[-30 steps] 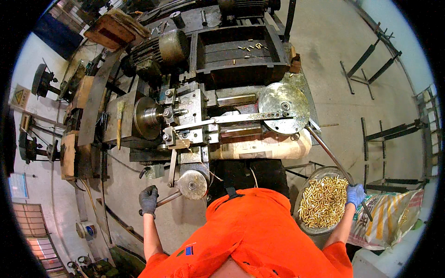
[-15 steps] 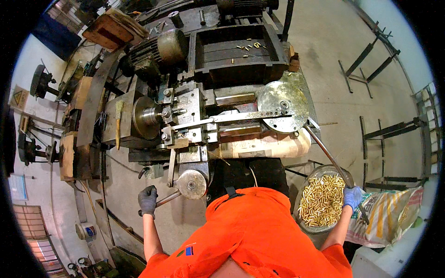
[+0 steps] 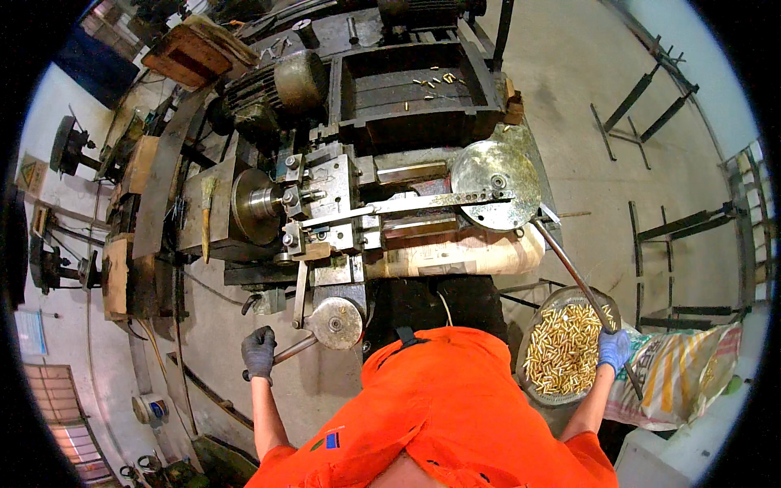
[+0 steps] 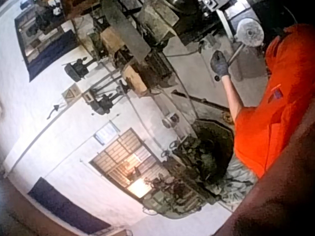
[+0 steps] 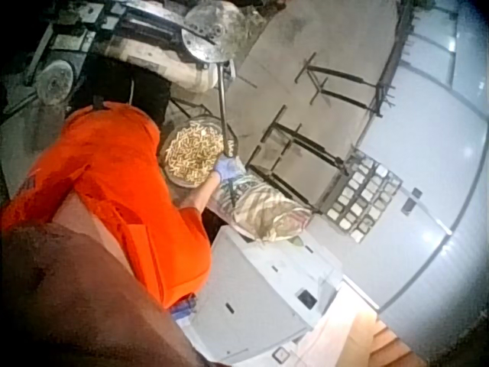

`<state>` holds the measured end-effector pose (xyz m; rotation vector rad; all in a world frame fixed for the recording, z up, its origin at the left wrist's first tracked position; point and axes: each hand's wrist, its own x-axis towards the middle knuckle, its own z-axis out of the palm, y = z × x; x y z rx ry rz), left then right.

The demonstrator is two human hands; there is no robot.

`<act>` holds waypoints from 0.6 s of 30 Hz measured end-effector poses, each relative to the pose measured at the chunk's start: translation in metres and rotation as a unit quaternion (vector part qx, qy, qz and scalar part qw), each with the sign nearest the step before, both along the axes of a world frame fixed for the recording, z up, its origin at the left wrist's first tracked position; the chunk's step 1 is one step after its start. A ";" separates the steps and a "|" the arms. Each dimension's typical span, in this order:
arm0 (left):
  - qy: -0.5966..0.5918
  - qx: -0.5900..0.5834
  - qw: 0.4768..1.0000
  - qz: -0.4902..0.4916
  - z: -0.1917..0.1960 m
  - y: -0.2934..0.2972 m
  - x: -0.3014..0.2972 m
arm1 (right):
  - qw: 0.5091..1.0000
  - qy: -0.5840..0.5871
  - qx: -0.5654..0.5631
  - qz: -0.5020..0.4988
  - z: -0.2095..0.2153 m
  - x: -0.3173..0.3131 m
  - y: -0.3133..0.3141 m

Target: The person operates a metalworking machine in a factory setting, wearing blue gloves and an orange shirt. They repeatedly insert small brass-colored metal pieces into the machine's mechanism, manipulate a lever to process them, and then remove the finished parts, placing them into a nearby container.

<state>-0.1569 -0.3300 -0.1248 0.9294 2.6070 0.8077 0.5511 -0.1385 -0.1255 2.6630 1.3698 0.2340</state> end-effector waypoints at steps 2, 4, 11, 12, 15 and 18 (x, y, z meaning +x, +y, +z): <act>0.003 0.008 1.000 -0.008 -0.005 -0.003 -0.003 | 1.000 0.020 -0.007 -0.008 -0.005 0.005 -0.003; -0.007 0.026 1.000 -0.006 -0.009 -0.005 -0.004 | 0.999 0.036 -0.014 -0.016 -0.003 0.003 -0.005; -0.005 -0.021 1.000 0.003 -0.006 -0.003 -0.005 | 1.000 0.027 -0.015 0.003 0.010 -0.010 -0.012; -0.025 -0.030 0.999 0.015 -0.002 -0.001 -0.002 | 0.999 0.032 -0.023 -0.003 0.012 -0.012 -0.012; -0.047 -0.037 0.998 0.023 0.001 0.000 -0.001 | 0.999 0.038 -0.013 -0.021 0.008 -0.009 -0.014; -0.066 -0.009 0.998 0.023 0.004 0.004 0.003 | 0.996 0.081 -0.030 -0.038 0.011 -0.017 -0.006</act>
